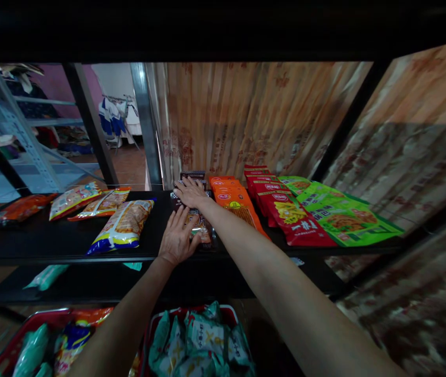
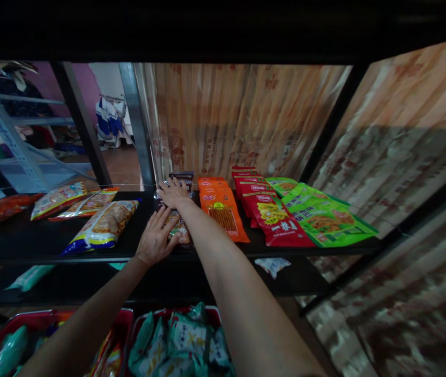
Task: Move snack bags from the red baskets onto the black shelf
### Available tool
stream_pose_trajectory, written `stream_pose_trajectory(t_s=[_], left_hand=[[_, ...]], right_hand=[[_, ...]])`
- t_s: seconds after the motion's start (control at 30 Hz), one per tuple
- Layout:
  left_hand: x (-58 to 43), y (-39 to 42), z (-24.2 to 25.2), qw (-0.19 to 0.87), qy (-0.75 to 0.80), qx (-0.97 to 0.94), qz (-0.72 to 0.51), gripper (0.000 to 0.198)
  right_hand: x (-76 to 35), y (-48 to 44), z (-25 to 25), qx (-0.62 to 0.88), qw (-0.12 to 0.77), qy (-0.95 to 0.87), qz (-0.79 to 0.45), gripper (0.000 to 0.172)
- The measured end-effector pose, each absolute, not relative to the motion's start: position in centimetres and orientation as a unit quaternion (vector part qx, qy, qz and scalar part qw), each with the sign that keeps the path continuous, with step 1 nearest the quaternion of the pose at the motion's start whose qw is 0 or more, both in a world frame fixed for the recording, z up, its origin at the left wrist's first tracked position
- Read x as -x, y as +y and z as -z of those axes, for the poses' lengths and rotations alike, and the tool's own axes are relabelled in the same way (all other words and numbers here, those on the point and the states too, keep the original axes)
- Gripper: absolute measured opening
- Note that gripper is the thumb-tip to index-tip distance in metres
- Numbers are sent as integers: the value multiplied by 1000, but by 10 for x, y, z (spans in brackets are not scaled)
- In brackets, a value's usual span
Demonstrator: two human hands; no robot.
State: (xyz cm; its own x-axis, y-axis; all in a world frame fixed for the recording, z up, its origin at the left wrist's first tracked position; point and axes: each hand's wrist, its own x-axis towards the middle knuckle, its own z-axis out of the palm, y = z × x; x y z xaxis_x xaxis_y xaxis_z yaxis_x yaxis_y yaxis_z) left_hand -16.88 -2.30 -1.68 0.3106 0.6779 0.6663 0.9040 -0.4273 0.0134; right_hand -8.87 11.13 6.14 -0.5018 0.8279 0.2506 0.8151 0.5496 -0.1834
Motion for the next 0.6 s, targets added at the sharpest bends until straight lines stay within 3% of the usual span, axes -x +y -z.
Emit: stream_pose_trajectory(t_s=[0.27,0.6], left_hand=[[169,-26,18,233,-492,773,327,51],[172,-51,26,244,-531,728,358,48]], right_hand=[[61,68,-62,398,329,-856,25,46],[-10,-2,-13,398,437,-806,-17,48]])
